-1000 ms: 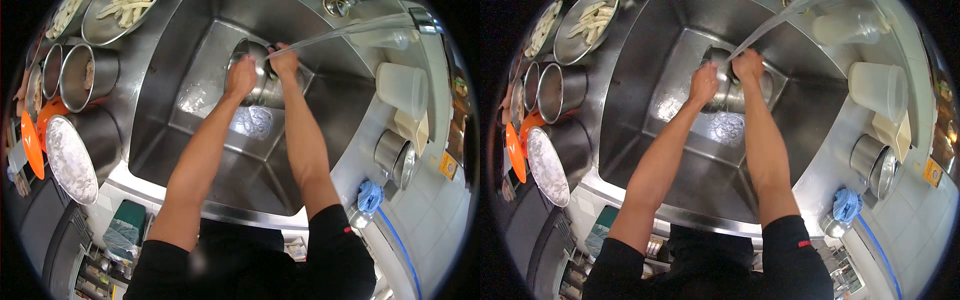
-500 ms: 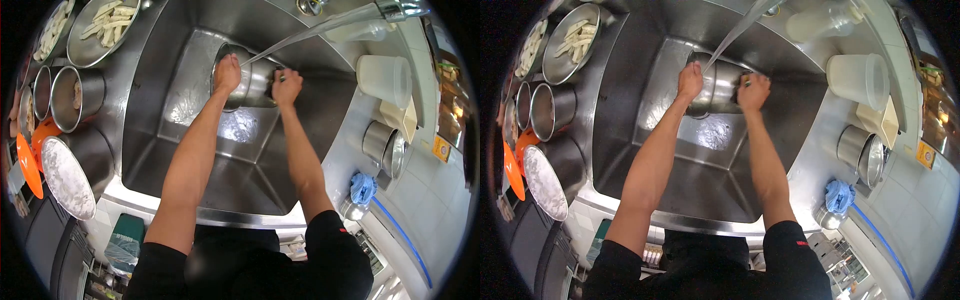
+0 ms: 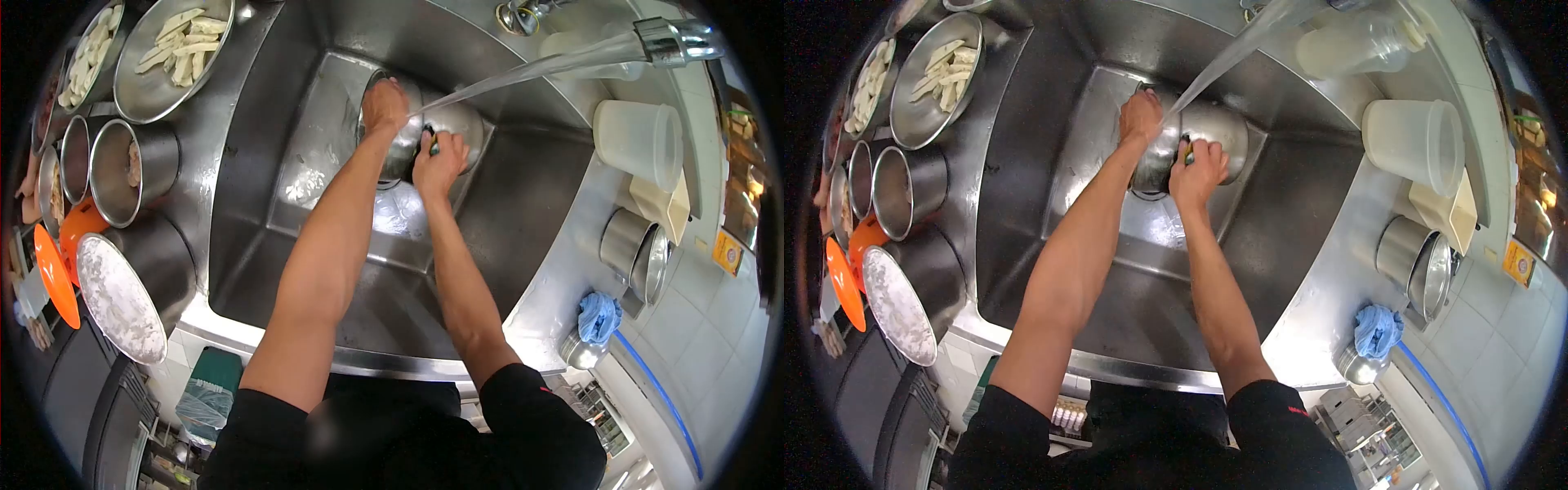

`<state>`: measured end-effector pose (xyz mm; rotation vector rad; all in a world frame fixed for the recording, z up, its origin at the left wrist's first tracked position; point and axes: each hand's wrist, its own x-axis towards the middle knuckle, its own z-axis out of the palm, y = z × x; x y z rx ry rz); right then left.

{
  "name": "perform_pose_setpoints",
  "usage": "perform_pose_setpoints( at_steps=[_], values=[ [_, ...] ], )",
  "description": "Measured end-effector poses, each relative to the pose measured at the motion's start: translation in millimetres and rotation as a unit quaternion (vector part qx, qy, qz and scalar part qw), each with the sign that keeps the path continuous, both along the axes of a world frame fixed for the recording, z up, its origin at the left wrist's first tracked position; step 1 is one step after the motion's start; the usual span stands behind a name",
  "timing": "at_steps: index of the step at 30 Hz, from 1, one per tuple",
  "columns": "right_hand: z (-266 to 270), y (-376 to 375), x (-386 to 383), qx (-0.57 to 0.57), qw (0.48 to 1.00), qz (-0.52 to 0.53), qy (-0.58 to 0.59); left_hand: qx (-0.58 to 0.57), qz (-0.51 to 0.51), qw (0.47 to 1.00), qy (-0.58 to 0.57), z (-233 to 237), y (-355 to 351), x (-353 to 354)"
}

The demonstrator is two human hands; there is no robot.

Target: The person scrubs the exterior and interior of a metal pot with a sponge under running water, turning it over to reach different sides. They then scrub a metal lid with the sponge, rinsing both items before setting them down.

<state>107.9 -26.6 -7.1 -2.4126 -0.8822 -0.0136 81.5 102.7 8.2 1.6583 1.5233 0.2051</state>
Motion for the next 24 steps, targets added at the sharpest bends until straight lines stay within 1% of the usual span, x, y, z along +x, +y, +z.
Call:
perform_pose_setpoints(
  at_steps=[1, 2, 4, 5, 6, 7, 8, 10, 12, 13, 15, 16, 18, 19, 21, 22, 23, 24],
  values=[
    [0.1, 6.3, 4.1, -0.018, 1.0, -0.016, -0.005, 0.0, -0.003, 1.0, 0.002, 1.2, -0.5, -2.0],
    [-0.5, 20.6, 19.9, -0.013, 1.0, 0.004, 0.009, 0.006, -0.019, 1.0, -0.001, 2.3, -2.7, -5.0],
    [2.2, 49.2, 46.0, -0.088, 0.995, 0.042, -0.01, 0.011, -0.037, 0.999, -0.007, 3.1, -12.5, -11.6],
    [-1.9, 58.4, 59.6, -0.087, 0.995, 0.039, -0.014, 0.015, -0.034, 0.999, -0.016, 1.8, -17.6, -15.9],
    [-5.6, 66.5, 72.3, -0.113, 0.989, 0.097, -0.012, 0.021, -0.033, 0.999, -0.025, -1.1, -19.7, -17.8],
    [-7.9, 65.8, 79.6, -0.14, 0.978, 0.153, -0.008, 0.022, -0.041, 0.999, -0.028, -5.9, -22.4, -19.0],
    [-8.3, 55.4, 86.3, -0.141, 0.979, 0.147, -0.009, 0.017, -0.036, 0.999, -0.027, -10.5, -27.1, -21.5],
    [-10.8, 42.0, 114.0, -0.112, 0.979, 0.172, 0.009, 0.017, -0.025, 0.999, -0.034, -16.0, -19.7, -18.3],
    [-15.9, 7.7, 123.3, -0.106, 0.989, 0.081, -0.061, 0.019, -0.031, 0.999, -0.032, -19.4, -13.8, -15.2],
    [-15.3, -3.5, 115.8, -0.108, 0.988, 0.086, -0.064, 0.021, -0.035, 0.999, -0.028, -20.5, -11.6, -12.3],
    [-17.4, -27.9, 98.3, -0.083, 0.983, 0.133, -0.095, 0.015, -0.033, 0.999, -0.02, -20.5, -13.7, -10.9],
    [-19.3, -24.1, 104.4, -0.082, 0.983, 0.135, -0.095, 0.016, -0.031, 0.999, -0.01, -18.5, -10.9, -10.3],
    [-18.1, -20.3, 112.0, -0.095, 0.993, -0.032, -0.062, 0.0, -0.029, 1.0, -0.002, -14.1, -12.6, -12.3],
    [-17.2, -22.0, 103.6, -0.092, 0.993, -0.036, -0.062, -0.013, -0.025, 1.0, 0.0, -10.7, -11.6, -10.3],
    [-20.3, -24.3, 83.3, -0.068, 0.985, 0.11, -0.117, -0.013, -0.014, 1.0, -0.008, -8.4, -10.2, -8.2],
    [-19.3, -29.4, 87.1, -0.074, 0.981, 0.139, -0.112, -0.02, -0.001, 1.0, -0.012, -10.4, -13.6, -10.7],
    [-17.5, -33.4, 94.2, -0.077, 0.982, 0.138, -0.106, -0.024, -0.002, 1.0, -0.006, -12.4, -18.8, -14.3],
    [-14.3, -28.3, 107.7, -0.119, 0.989, 0.042, -0.072, -0.026, -0.004, 1.0, -0.001, -11.3, -20.0, -15.0]
  ],
)
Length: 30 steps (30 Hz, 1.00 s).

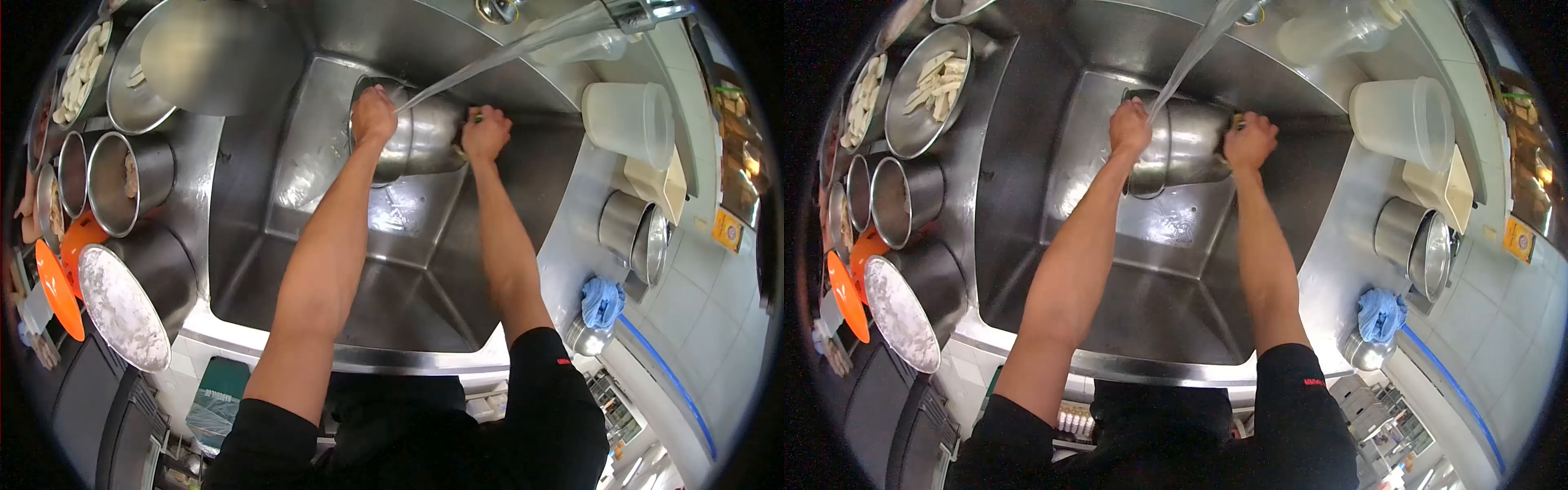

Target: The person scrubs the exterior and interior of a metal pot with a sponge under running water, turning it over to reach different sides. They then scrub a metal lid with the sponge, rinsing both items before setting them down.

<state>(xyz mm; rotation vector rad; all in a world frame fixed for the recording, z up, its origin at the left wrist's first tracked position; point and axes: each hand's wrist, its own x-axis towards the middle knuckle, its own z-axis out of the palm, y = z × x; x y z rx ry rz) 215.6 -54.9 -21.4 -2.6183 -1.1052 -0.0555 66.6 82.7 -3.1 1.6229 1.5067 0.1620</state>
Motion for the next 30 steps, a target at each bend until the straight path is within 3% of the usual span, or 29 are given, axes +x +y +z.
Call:
perform_pose_setpoints(
  at_steps=[1, 3, 5, 8, 11, 15, 18, 20, 21, 23, 25, 27, 29, 30],
  values=[
    [2.0, 7.5, 9.6, -0.031, 0.994, -0.102, 0.017, 0.002, -0.002, 1.0, 0.0, 2.1, 4.2, 2.6],
    [13.8, 6.7, -20.0, -0.085, 0.994, -0.063, -0.018, 0.007, -0.016, 1.0, 0.004, 1.2, 12.1, 5.2],
    [13.4, -3.0, -72.0, 0.013, 0.999, 0.019, -0.048, 0.008, -0.024, 1.0, 0.005, 3.6, 12.7, 9.7],
    [4.3, -20.6, -66.5, 0.049, 0.998, 0.036, -0.019, -0.014, -0.011, 1.0, 0.013, 11.4, 7.4, 3.1],
    [-16.0, -32.3, -30.4, 0.036, 0.987, -0.15, -0.041, 0.003, -0.009, 1.0, 0.007, 6.4, 0.8, 0.8],
    [7.4, -21.1, -66.6, 0.039, 0.998, 0.054, -0.007, 0.02, -0.01, 1.0, -0.015, 4.5, 3.9, 3.0],
    [-3.2, -20.4, -33.1, 0.068, 0.998, -0.008, -0.002, 0.042, -0.023, 0.999, -0.01, 2.0, -3.6, -3.9],
    [1.8, -17.3, -28.8, 0.039, 0.992, -0.119, 0.013, 0.055, -0.016, 0.998, -0.012, 1.7, -5.9, -2.7],
    [9.6, -17.3, -42.7, 0.034, 0.999, -0.023, -0.008, 0.053, -0.015, 0.998, -0.013, 1.4, -6.7, -2.0],
    [9.2, -21.6, -55.1, 0.03, 0.999, 0.027, 0.006, 0.067, -0.018, 0.998, -0.015, 0.3, -6.1, -2.5],
    [5.0, -15.3, -25.4, 0.034, 0.993, -0.116, 0.003, 0.073, -0.018, 0.997, -0.011, -2.0, -12.3, -5.5],
    [6.3, -12.8, -28.0, 0.025, 0.99, -0.141, 0.011, 0.077, -0.02, 0.997, -0.007, -3.8, -11.8, -7.1],
    [15.4, -6.8, -42.3, 0.007, 0.995, 0.096, -0.014, 0.061, -0.003, 0.998, -0.019, -1.5, -11.2, -4.9],
    [16.3, -7.8, -33.2, -0.022, 0.996, 0.09, 0.017, 0.06, 0.001, 0.998, -0.018, -3.2, -12.8, -5.7]
  ],
)
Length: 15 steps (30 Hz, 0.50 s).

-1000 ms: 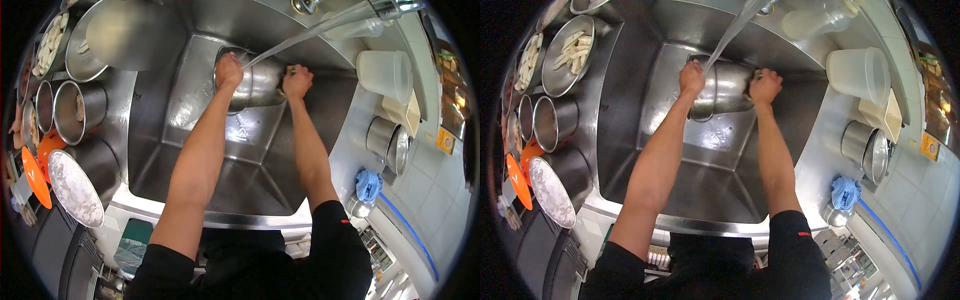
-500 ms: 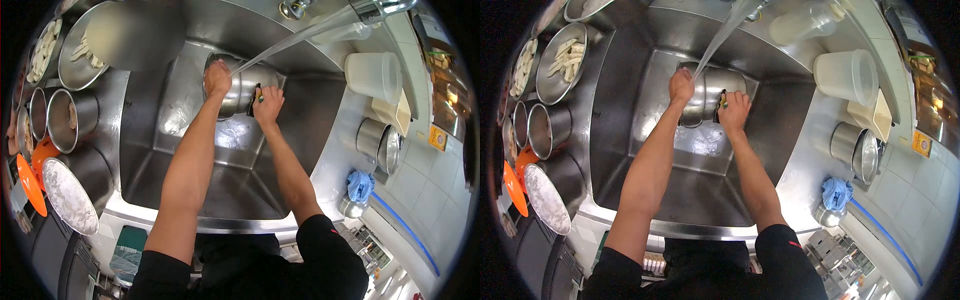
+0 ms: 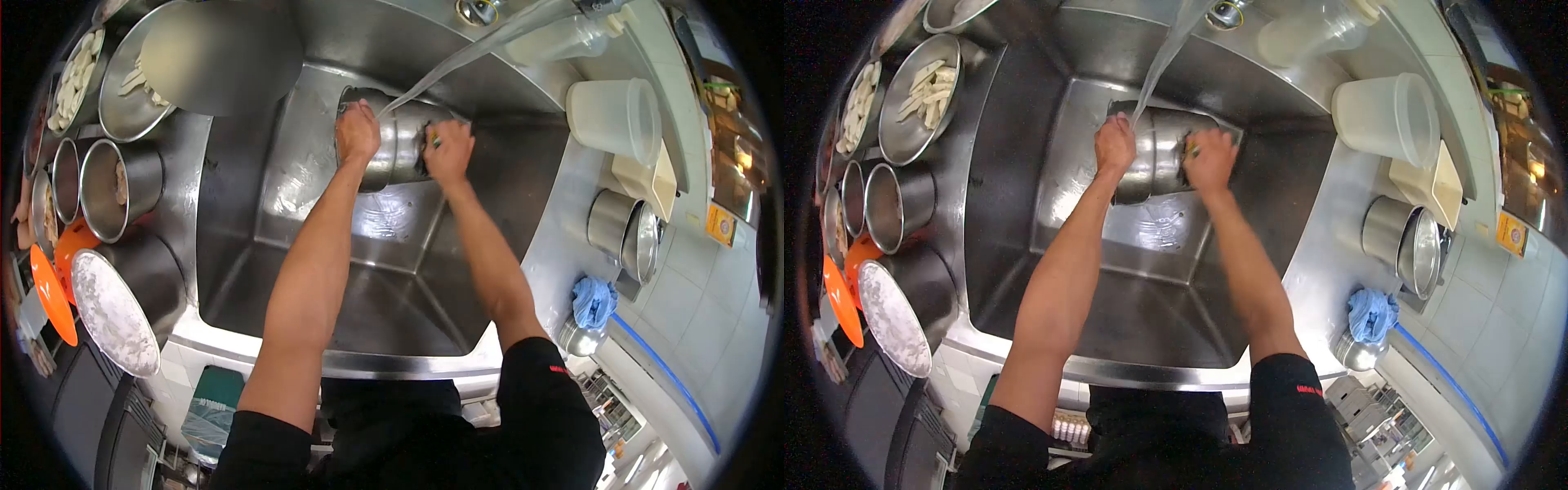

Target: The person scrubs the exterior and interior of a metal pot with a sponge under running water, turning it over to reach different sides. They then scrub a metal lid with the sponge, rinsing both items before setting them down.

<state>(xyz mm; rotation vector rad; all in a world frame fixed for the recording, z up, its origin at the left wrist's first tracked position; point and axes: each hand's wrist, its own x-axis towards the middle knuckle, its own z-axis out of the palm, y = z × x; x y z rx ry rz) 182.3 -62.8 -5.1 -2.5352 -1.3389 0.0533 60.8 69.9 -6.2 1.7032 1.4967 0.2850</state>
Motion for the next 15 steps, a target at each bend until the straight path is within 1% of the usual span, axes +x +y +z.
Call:
perform_pose_setpoints(
  at_steps=[1, 2, 3, 5, 6, 7, 8, 9, 11, 13, 14, 15],
  values=[
    [-6.6, -1.8, 15.6, -0.001, 1.0, -0.003, 0.006, 0.015, -0.021, 1.0, -0.007, -3.3, -3.8, -4.2],
    [-16.5, 5.1, 40.5, -0.015, 0.993, -0.115, 0.019, 0.036, -0.041, 0.998, -0.018, -4.4, -1.7, -5.1],
    [-12.4, 14.3, 49.2, -0.029, 0.973, -0.225, 0.03, 0.041, -0.044, 0.998, -0.018, -3.6, 0.7, -5.0],
    [-14.0, 15.4, 37.7, -0.05, 0.973, -0.22, 0.053, 0.028, -0.037, 0.999, -0.019, -5.5, -0.2, -4.7],
    [-14.3, 15.8, 17.8, -0.011, 0.993, -0.115, 0.008, 0.025, -0.029, 0.999, -0.017, -7.1, -1.5, -3.5],
    [-15.3, 16.9, 5.5, 0.029, 0.999, -0.006, -0.033, 0.032, -0.017, 0.999, -0.032, -8.8, -1.9, -2.3],
    [-11.3, 18.6, 6.4, -0.026, 0.997, -0.067, 0.017, 0.04, -0.013, 0.998, -0.042, -9.7, -2.7, -5.1],
    [-3.2, 21.6, 18.8, -0.021, 0.99, -0.114, 0.075, 0.04, -0.021, 0.998, -0.033, -8.9, -3.6, -8.7],
    [-26.7, 21.6, 55.0, -0.04, 0.965, -0.243, 0.093, 0.034, -0.002, 0.999, -0.025, -1.7, -6.6, -4.7],
    [-13.3, 25.8, 43.2, -0.092, 0.959, -0.256, 0.076, 0.042, -0.006, 0.998, -0.051, -1.5, -10.5, -4.4],
    [-6.0, 31.3, 23.3, -0.098, 0.962, -0.248, 0.056, 0.032, 0.001, 0.999, -0.041, 3.0, -13.1, -5.6],
    [0.1, 26.1, -4.5, -0.036, 0.983, -0.176, 0.042, 0.021, 0.01, 0.999, -0.027, 2.8, -13.9, -7.7]
  ],
)
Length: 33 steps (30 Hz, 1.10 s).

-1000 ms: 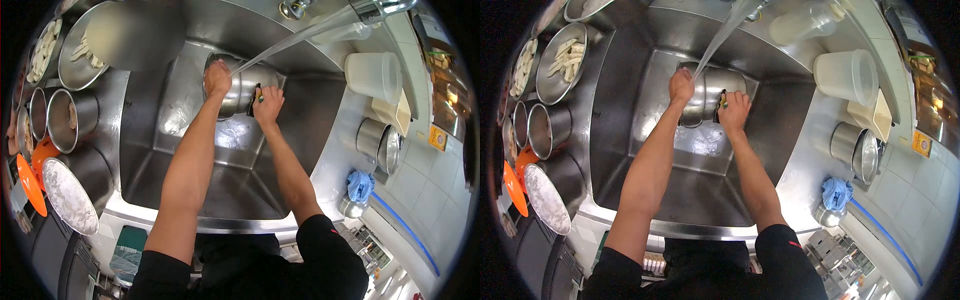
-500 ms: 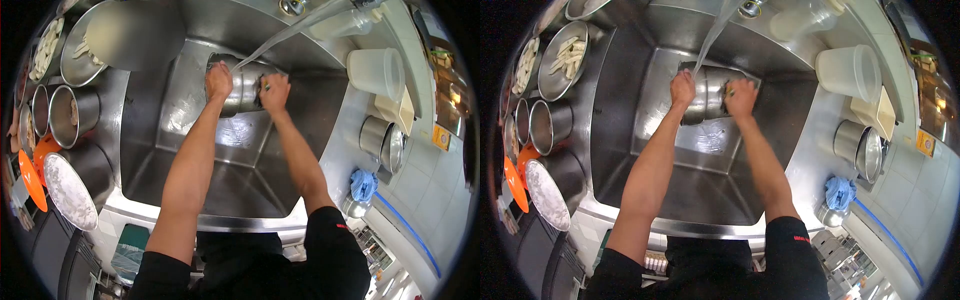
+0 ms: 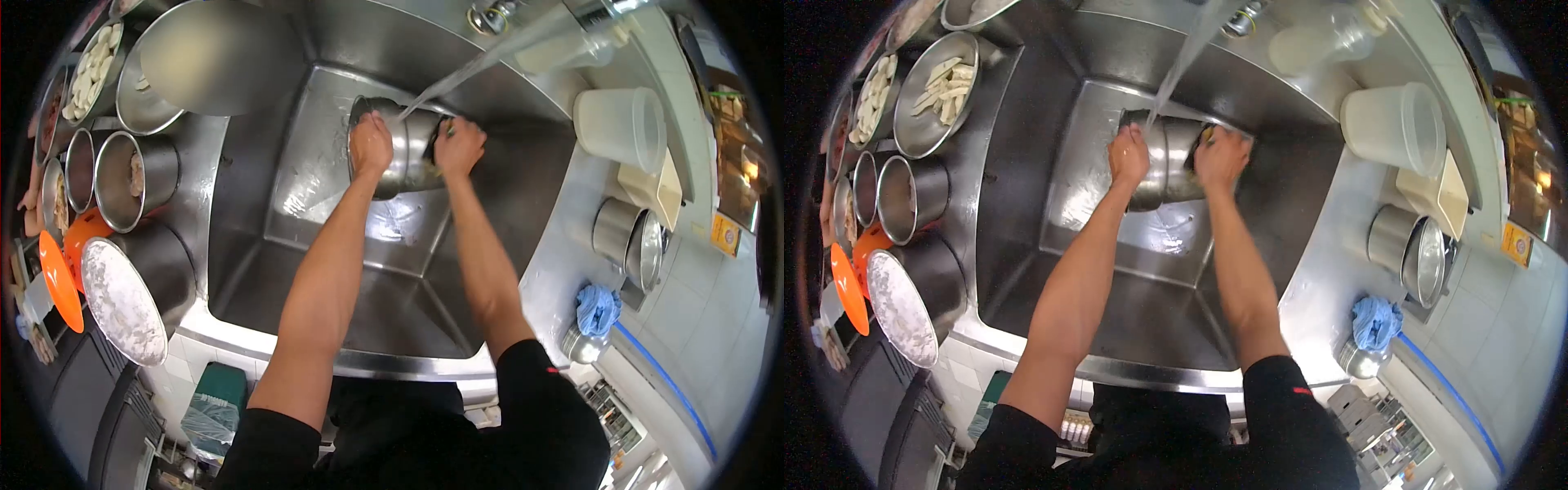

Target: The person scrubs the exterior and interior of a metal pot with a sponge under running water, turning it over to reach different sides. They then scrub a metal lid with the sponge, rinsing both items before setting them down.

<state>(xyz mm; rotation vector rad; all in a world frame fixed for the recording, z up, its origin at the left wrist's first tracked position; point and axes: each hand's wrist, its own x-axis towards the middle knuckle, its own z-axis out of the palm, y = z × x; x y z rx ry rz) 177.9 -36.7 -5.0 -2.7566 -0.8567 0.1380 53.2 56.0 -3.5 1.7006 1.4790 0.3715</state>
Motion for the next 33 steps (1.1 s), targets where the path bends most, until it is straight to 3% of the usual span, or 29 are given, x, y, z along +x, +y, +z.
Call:
perform_pose_setpoints(
  at_steps=[2, 4, 5, 9, 11, 12, 13, 14, 15, 16, 18, 20, 21, 22, 24, 25, 27, 28, 30, 32, 33],
  values=[
    [-3.6, -10.2, -22.3, 0.042, 0.999, 0.017, -0.026, 0.033, -0.012, 0.999, -0.008, -10.4, -4.8, -5.2],
    [-21.4, -12.8, 15.1, 0.057, 0.998, -0.013, -0.016, 0.017, -0.008, 1.0, -0.017, -4.9, -5.8, -6.8],
    [-15.8, -9.3, 40.6, -0.008, 0.998, -0.034, 0.044, 0.015, 0.001, 1.0, -0.02, -4.6, -6.6, -6.4],
    [-59.2, -19.7, 119.6, -0.067, 0.986, -0.035, 0.149, 0.005, 0.0, 1.0, -0.028, 1.4, -6.3, -5.7],
    [-98.5, -34.9, 144.9, -0.095, 0.987, 0.071, 0.112, 0.028, -0.007, 0.999, -0.023, -5.0, -9.0, -5.5],
    [-95.4, -36.7, 154.0, -0.092, 0.987, 0.07, 0.112, 0.049, -0.01, 0.999, -0.017, -7.7, -8.2, -5.5],
    [-86.1, -38.4, 160.5, 0.0, 0.953, -0.071, 0.296, 0.05, -0.012, 0.999, -0.016, -6.0, -6.8, -5.9],
    [-78.7, -40.3, 165.4, 0.089, 0.858, -0.208, 0.461, 0.045, -0.011, 0.999, -0.023, -4.8, -7.7, -6.7],
    [-13.6, -25.6, 138.8, 0.111, 0.798, -0.294, 0.515, 0.038, -0.012, 0.999, -0.029, -4.9, -11.7, -8.8],
    [-3.4, -23.4, 139.5, 0.097, 0.802, -0.3, 0.508, 0.034, -0.013, 0.999, -0.026, -6.3, -15.3, -10.6],
    [-62.4, -37.9, 170.7, 0.073, 0.886, -0.185, 0.419, 0.047, -0.008, 0.998, -0.03, -7.5, -12.7, -8.9],
    [-30.3, -26.5, 115.2, 0.025, 0.955, -0.1, 0.278, 0.033, -0.012, 0.999, -0.022, -4.8, -7.9, -6.9],
    [-48.9, -28.7, 98.7, 0.046, 0.97, -0.057, 0.231, 0.018, -0.015, 1.0, -0.015, -3.0, -5.3, -5.5],
    [-40.0, -28.9, 70.1, 0.11, 0.97, -0.12, 0.182, 0.019, -0.013, 1.0, -0.014, -2.1, -1.8, -3.2],
    [-29.4, -39.6, 33.7, 0.054, 0.988, -0.135, 0.049, -0.052, -0.063, 0.997, -0.005, -2.4, 10.0, -0.9],
    [-28.8, -45.6, 18.8, 0.053, 0.988, -0.134, 0.055, -0.052, -0.061, 0.997, 0.001, -5.0, 18.4, 0.8],
    [-24.6, -59.4, -8.7, 0.132, 0.987, -0.066, -0.07, -0.078, -0.186, 0.979, 0.014, -12.4, 33.9, 10.0],
    [-21.2, -57.8, -20.9, 0.134, 0.987, -0.064, -0.068, -0.077, -0.183, 0.98, 0.015, -24.0, 37.7, 16.7],
    [-15.6, -47.7, -49.2, 0.188, 0.98, 0.0, -0.068, -0.252, -0.021, 0.964, -0.083, -42.1, 36.5, 27.5],
    [1.7, -26.1, -75.1, 0.188, 0.981, -0.032, -0.044, -0.24, 0.009, 0.966, -0.095, -28.6, 32.4, 31.0],
    [6.1, -21.2, -83.0, 0.185, 0.98, -0.066, -0.022, -0.301, 0.038, 0.943, -0.136, -27.3, 32.7, 31.6]
  ],
)
